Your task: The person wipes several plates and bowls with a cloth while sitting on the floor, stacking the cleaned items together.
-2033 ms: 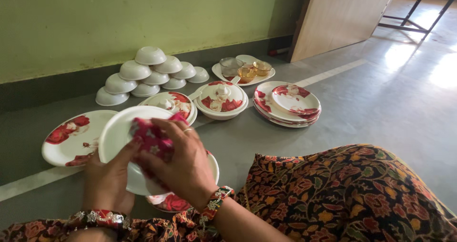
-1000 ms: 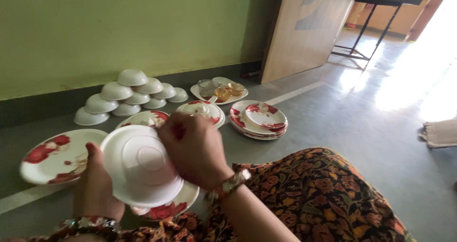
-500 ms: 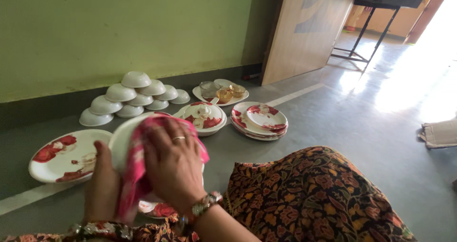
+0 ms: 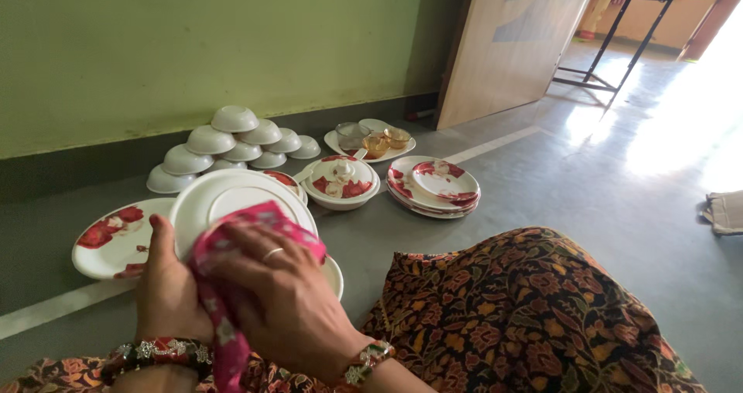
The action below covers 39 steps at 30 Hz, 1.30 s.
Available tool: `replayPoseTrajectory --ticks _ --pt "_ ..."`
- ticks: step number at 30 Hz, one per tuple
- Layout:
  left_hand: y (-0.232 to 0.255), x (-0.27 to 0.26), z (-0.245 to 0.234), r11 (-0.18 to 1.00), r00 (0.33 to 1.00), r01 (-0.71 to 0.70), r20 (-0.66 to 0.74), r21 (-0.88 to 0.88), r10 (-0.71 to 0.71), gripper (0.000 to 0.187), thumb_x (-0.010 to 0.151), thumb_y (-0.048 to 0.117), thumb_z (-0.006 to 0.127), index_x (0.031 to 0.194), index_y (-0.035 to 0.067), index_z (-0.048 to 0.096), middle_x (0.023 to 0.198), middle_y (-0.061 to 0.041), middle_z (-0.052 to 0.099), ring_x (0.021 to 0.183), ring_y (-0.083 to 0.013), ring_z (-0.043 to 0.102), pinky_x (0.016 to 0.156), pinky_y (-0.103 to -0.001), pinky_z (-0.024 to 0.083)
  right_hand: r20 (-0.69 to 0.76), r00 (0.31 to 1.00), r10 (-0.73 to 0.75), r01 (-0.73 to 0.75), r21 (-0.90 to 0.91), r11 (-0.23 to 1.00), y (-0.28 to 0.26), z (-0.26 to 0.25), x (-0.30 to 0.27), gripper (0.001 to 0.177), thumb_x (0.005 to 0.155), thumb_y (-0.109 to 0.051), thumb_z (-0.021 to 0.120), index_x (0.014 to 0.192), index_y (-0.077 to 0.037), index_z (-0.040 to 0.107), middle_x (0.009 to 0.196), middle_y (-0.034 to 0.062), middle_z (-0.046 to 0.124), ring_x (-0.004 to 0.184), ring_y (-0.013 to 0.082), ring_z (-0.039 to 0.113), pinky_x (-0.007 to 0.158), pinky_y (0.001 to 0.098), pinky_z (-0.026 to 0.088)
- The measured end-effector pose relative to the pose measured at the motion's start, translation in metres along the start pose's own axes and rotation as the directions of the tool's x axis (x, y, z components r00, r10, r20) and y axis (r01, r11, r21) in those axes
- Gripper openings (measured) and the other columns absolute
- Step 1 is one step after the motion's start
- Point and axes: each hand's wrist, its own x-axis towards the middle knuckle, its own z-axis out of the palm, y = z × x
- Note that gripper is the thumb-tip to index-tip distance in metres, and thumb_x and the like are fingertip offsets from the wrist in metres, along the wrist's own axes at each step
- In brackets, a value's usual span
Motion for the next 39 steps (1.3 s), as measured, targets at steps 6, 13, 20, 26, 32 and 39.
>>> replayPoseTrajectory --ticks 6,13,20,26,32,39 --pt "-0.002 -0.011 0.008 0.998 0.998 0.052 0.027 0.028 -0.052 0.067 0.1 0.061 0.028 0.132 0.011 0.061 0.121 -0.007 0.072 0.105 -0.0241 0.07 0.091 -0.043 0.057 -0.09 0.946 0.312 -0.309 0.045 0.95 0.009 -0.003 0.01 0.037 0.089 -0.011 0.061 0.125 -0.014 0.072 0.145 0.0132 0.064 0.133 0.0378 0.056 0.111 0.0475 0.046" --pt "-0.001 -0.005 0.01 0.996 0.996 0.091 0.021 0.012 -0.092 0.07 0.103 0.064 0.032 0.138 0.009 0.059 0.128 -0.011 0.066 0.111 -0.0246 0.064 0.098 -0.042 0.05 -0.011 0.999 0.046 -0.045 0.056 0.997 -0.002 0.008 -0.002 0.032 0.093 -0.011 0.063 0.124 -0.011 0.072 0.146 0.0168 0.063 0.136 0.0356 0.059 0.116 0.0452 0.046" --pt "-0.021 0.003 -0.003 0.997 0.999 -0.051 0.015 0.051 0.05 0.057 0.102 0.054 0.039 0.134 0.013 0.061 0.126 -0.004 0.072 0.113 -0.019 0.07 0.097 -0.038 0.055 -0.071 0.878 0.473 -0.472 0.026 0.881 0.019 0.003 -0.005 0.035 0.09 -0.014 0.061 0.124 -0.011 0.07 0.143 0.0154 0.062 0.13 0.0335 0.06 0.11 0.0441 0.047" --pt "-0.027 0.013 -0.008 0.996 0.998 0.062 0.009 0.06 -0.063 0.063 0.105 0.061 0.041 0.141 0.014 0.063 0.126 -0.007 0.067 0.104 -0.0224 0.065 0.088 -0.041 0.049 -0.07 0.997 0.016 -0.014 0.03 0.999 0.004 0.01 -0.007 0.031 0.098 -0.016 0.062 0.127 -0.008 0.068 0.141 0.014 0.065 0.145 0.0353 0.057 0.127 0.0461 0.039" --pt "-0.024 -0.005 0.013 0.993 0.999 0.007 -0.05 0.121 -0.001 0.053 0.099 0.053 0.043 0.134 0.016 0.058 0.129 -0.003 0.07 0.114 -0.0182 0.068 0.097 -0.037 0.054 -0.099 0.832 0.546 -0.541 0.074 0.838 0.026 0.007 -0.01 0.039 0.095 -0.025 0.064 0.13 -0.008 0.065 0.148 0.0191 0.054 0.136 0.036 0.052 0.112 0.0457 0.041" --pt "-0.026 -0.006 0.018 0.989 0.998 0.068 0.004 0.134 -0.069 0.058 0.101 0.055 0.041 0.137 0.013 0.06 0.127 -0.005 0.069 0.115 -0.0201 0.063 0.098 -0.039 0.05 -0.064 0.995 0.081 -0.082 -0.014 0.997 0.018 0.01 -0.005 0.032 0.103 -0.023 0.059 0.13 -0.008 0.065 0.149 0.0171 0.059 0.152 0.0378 0.049 0.129 0.0497 0.034"
